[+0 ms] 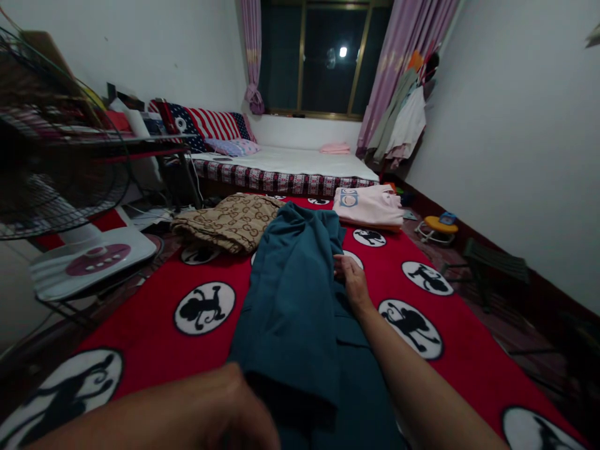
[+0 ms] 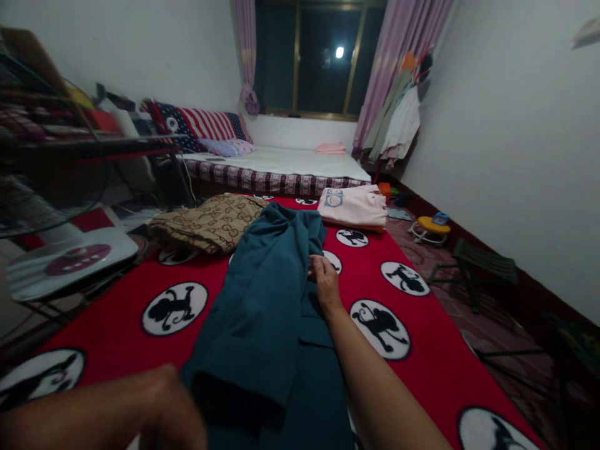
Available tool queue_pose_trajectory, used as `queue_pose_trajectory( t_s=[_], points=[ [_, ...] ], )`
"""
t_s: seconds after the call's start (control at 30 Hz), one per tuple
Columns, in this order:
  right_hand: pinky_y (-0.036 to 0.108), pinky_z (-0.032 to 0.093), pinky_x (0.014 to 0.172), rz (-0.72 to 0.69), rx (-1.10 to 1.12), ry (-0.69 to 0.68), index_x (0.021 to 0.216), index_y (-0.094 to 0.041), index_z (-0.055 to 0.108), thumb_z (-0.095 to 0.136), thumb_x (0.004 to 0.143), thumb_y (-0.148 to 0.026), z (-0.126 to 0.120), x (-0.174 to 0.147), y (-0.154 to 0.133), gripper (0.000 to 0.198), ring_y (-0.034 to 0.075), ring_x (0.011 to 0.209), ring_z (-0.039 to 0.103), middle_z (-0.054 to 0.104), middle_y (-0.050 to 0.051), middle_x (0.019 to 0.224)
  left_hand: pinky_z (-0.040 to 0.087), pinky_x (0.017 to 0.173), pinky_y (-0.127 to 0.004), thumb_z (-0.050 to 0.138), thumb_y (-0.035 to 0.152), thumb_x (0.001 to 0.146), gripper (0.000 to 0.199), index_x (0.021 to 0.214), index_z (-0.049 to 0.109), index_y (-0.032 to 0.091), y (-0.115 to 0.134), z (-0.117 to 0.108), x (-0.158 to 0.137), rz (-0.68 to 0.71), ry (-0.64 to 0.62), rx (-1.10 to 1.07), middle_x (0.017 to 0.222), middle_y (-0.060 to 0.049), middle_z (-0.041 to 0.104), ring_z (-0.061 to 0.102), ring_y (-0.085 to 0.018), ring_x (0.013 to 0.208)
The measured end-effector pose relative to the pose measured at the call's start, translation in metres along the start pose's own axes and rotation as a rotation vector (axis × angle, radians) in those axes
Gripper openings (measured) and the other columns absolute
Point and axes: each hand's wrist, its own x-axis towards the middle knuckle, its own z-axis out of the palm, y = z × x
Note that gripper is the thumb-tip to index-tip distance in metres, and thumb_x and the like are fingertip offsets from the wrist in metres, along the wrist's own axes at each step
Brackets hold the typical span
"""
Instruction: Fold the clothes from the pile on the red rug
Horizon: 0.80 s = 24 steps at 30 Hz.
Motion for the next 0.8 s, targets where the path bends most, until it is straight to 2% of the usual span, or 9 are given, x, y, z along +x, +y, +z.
queue_pose_trajectory(
  t_s=[0.1, 0.2, 0.27, 0.4, 0.5, 0.57, 0.7, 0.73, 0.8],
  points=[
    [0.029, 0.047, 0.065, -0.077, -0.184, -0.065, 0.111, -0.016, 0.062, 0.049, 0.085, -0.054, 0.000, -0.002, -0.004, 0.048, 0.017, 0.068, 0.057, 0.061, 0.002, 0.076, 0.047, 0.088, -0.027, 0.058, 0.043, 0.083, 0.034, 0.111, 0.068, 0.027, -0.002, -0.016, 0.027, 0.064, 0.425, 0.247, 0.114, -0.003, 0.067, 0.060, -0.021, 0.104],
    [0.030, 0.046, 0.066, -0.145, -0.332, -0.140, 0.119, -0.016, 0.061, 0.059, 0.080, -0.044, -0.001, -0.006, -0.004, 0.048, 0.017, 0.067, 0.056, 0.062, 0.002, 0.076, 0.041, 0.099, -0.035, 0.073, 0.047, 0.069, 0.065, 0.129, 0.057, 0.027, -0.013, -0.026, 0.058, 0.150, 0.554, 0.451, 0.133, -0.007, 0.055, 0.051, -0.026, 0.119],
    [0.032, 0.048, 0.070, -0.153, -0.323, -0.170, 0.113, -0.017, 0.065, 0.062, 0.077, -0.037, -0.001, -0.007, -0.003, 0.041, 0.018, 0.071, 0.059, 0.066, 0.004, 0.082, 0.045, 0.093, -0.034, 0.078, 0.044, 0.063, 0.066, 0.125, 0.060, 0.027, -0.019, -0.026, 0.072, 0.144, 0.457, 0.513, 0.124, -0.007, 0.060, 0.056, -0.026, 0.110],
    [0.037, 0.049, 0.085, -0.081, -0.090, -0.047, 0.100, -0.016, 0.069, 0.061, 0.075, -0.035, -0.002, -0.004, 0.000, 0.031, 0.022, 0.091, 0.064, 0.071, 0.009, 0.100, 0.045, 0.065, -0.021, 0.062, 0.018, 0.075, 0.014, 0.084, 0.072, 0.020, -0.007, -0.018, 0.082, 0.108, 0.248, 0.435, 0.079, -0.001, 0.069, 0.062, -0.015, 0.072],
    [0.038, 0.050, 0.084, -0.010, 0.012, 0.036, 0.102, -0.017, 0.068, 0.062, 0.074, -0.037, -0.003, -0.001, 0.000, 0.036, 0.023, 0.092, 0.065, 0.071, 0.009, 0.101, 0.042, 0.058, -0.017, 0.059, 0.017, 0.078, 0.013, 0.083, 0.071, 0.017, 0.014, -0.015, 0.083, 0.169, 0.137, 0.203, 0.073, 0.000, 0.066, 0.059, -0.011, 0.066],
    [0.037, 0.051, 0.080, 0.012, -0.005, 0.045, 0.098, -0.016, 0.068, 0.062, 0.071, -0.037, -0.003, -0.001, 0.000, 0.034, 0.023, 0.088, 0.066, 0.072, 0.009, 0.098, 0.042, 0.056, -0.015, 0.062, 0.025, 0.080, 0.016, 0.091, 0.071, 0.017, 0.028, -0.017, 0.085, 0.207, -0.019, 0.108, 0.073, 0.001, 0.065, 0.058, -0.010, 0.065],
    [0.030, 0.047, 0.063, 0.019, -0.202, 0.028, 0.084, -0.016, 0.069, 0.055, 0.069, -0.029, -0.004, -0.001, -0.001, 0.025, 0.019, 0.066, 0.061, 0.069, 0.004, 0.073, 0.043, 0.053, -0.018, 0.067, 0.046, 0.078, 0.034, 0.099, 0.072, 0.019, 0.044, -0.030, 0.101, 0.195, -0.336, 0.318, 0.069, 0.000, 0.065, 0.060, -0.013, 0.062],
    [0.029, 0.045, 0.060, 0.005, -0.255, 0.031, 0.080, -0.017, 0.068, 0.052, 0.068, -0.027, -0.004, -0.001, -0.001, 0.023, 0.018, 0.062, 0.058, 0.066, 0.002, 0.068, 0.044, 0.054, -0.020, 0.067, 0.048, 0.077, 0.035, 0.098, 0.073, 0.020, 0.045, -0.035, 0.110, 0.188, -0.303, 0.400, 0.070, -0.001, 0.066, 0.062, -0.014, 0.063],
    [0.028, 0.043, 0.059, -0.041, -0.332, 0.045, 0.073, -0.019, 0.065, 0.048, 0.068, -0.025, -0.005, -0.002, -0.003, 0.019, 0.018, 0.060, 0.056, 0.063, 0.001, 0.063, 0.049, 0.063, -0.025, 0.063, 0.046, 0.081, 0.032, 0.095, 0.073, 0.020, 0.042, -0.048, 0.135, 0.184, 0.005, 0.531, 0.077, -0.004, 0.070, 0.065, -0.019, 0.071]
  ],
)
